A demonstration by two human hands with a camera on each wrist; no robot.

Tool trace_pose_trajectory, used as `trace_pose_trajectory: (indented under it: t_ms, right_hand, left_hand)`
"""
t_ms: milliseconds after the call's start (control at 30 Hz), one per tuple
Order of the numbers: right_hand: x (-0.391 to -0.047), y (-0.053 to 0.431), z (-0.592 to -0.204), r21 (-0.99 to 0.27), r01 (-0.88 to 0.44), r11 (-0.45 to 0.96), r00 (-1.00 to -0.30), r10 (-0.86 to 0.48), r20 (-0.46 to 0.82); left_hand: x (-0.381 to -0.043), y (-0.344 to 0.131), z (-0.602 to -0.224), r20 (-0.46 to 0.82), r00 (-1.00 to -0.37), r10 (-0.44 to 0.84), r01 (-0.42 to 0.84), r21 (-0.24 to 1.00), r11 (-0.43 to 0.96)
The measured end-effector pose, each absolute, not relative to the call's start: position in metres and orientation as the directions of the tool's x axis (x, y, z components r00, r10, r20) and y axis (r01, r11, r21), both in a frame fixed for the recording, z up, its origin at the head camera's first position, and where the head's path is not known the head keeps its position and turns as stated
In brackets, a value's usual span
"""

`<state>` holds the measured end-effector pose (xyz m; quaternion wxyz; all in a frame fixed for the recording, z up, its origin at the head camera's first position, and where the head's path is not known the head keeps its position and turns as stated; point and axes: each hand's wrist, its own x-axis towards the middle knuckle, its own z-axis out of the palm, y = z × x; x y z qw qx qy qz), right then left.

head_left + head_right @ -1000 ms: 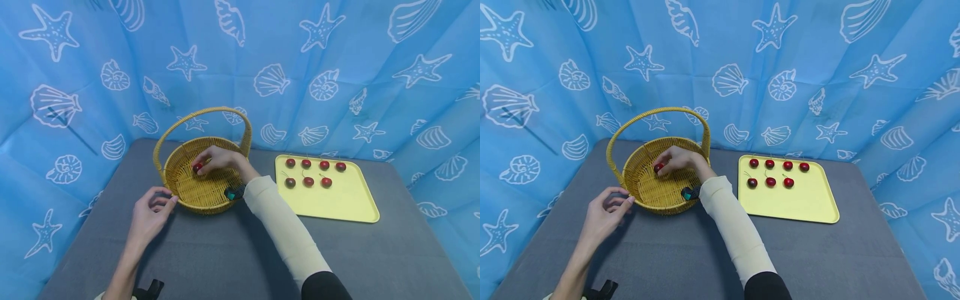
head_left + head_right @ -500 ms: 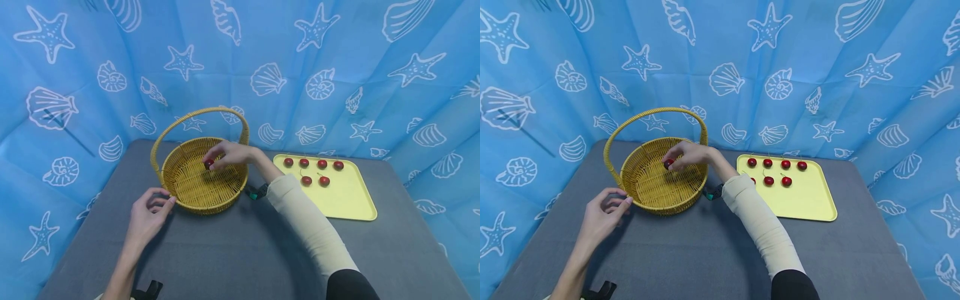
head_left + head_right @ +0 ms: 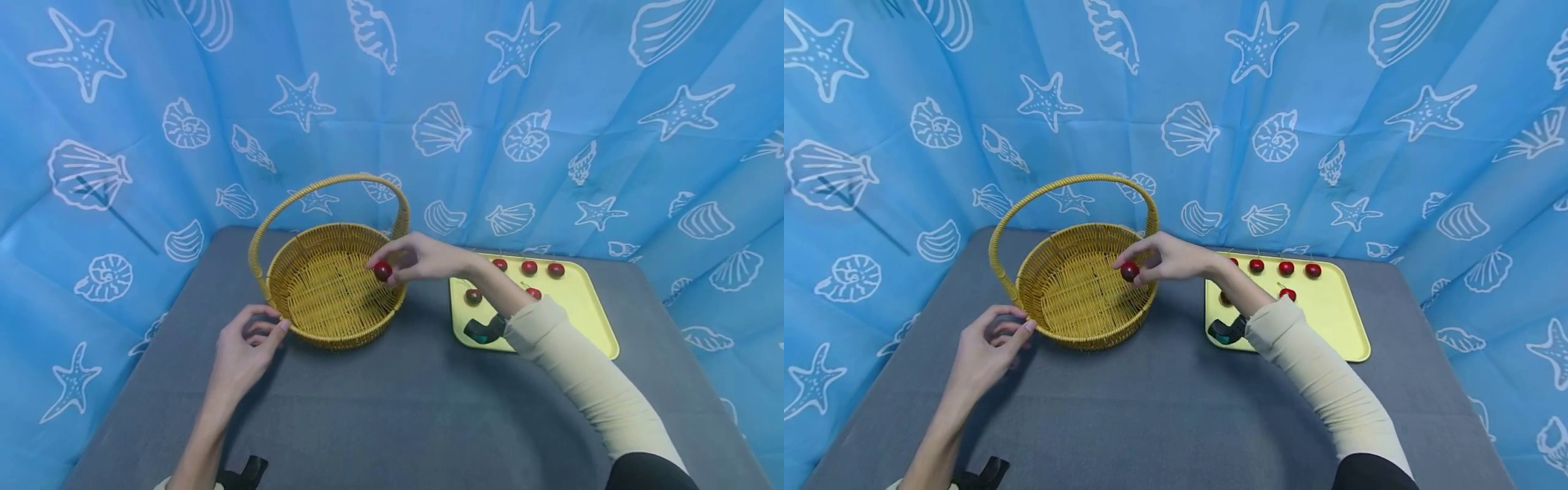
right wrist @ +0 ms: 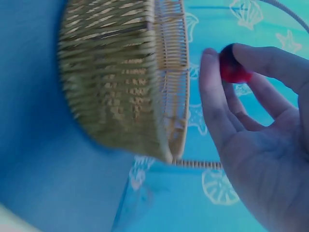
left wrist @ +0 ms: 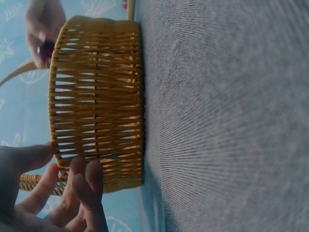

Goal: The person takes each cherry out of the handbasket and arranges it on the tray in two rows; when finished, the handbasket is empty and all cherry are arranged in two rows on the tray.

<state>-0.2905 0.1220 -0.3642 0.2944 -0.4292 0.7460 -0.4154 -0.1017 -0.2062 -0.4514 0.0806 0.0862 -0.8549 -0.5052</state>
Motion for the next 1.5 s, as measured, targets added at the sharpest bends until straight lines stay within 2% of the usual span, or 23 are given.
trace_pose_trajectory:
  t_ms: [167,400,800,1067,1333,1500]
  right_hand:
    - [-0.277,0.164,-0.361,-0.86,-0.416,0.295,-0.523,-0.852,-0.04]
    - [-0.259,0.221,-0.363,-0.835,-0.37,0.406,-0.686,-0.726,-0.048]
    - [-0.219,0.291,-0.375,-0.83,-0.332,0.448,-0.844,-0.535,0.048]
    - [-0.208,0.335,-0.394,-0.799,-0.355,0.486,-0.889,-0.44,0.128]
    - [-0.21,0.375,-0.419,-0.71,-0.257,0.656,-0.956,-0.279,0.089]
    - [-0.217,0.394,-0.435,-0.653,-0.233,0.72,-0.967,-0.244,0.077]
  left_hand:
    - [-0.103,-0.206,-0.451,0.042,-0.972,-0.23,-0.077,0.872,0.483]
    - [-0.102,-0.205,-0.451,0.054,-0.971,-0.232,-0.068,0.869,0.49]
    - [-0.1,-0.207,-0.45,0.07,-0.975,-0.212,-0.044,0.872,0.487]
    - [-0.101,-0.207,-0.449,0.062,-0.976,-0.21,-0.052,0.868,0.494]
    - [-0.101,-0.208,-0.448,0.067,-0.976,-0.208,-0.054,0.848,0.527]
    - [-0.1,-0.209,-0.448,0.065,-0.978,-0.199,-0.054,0.841,0.538]
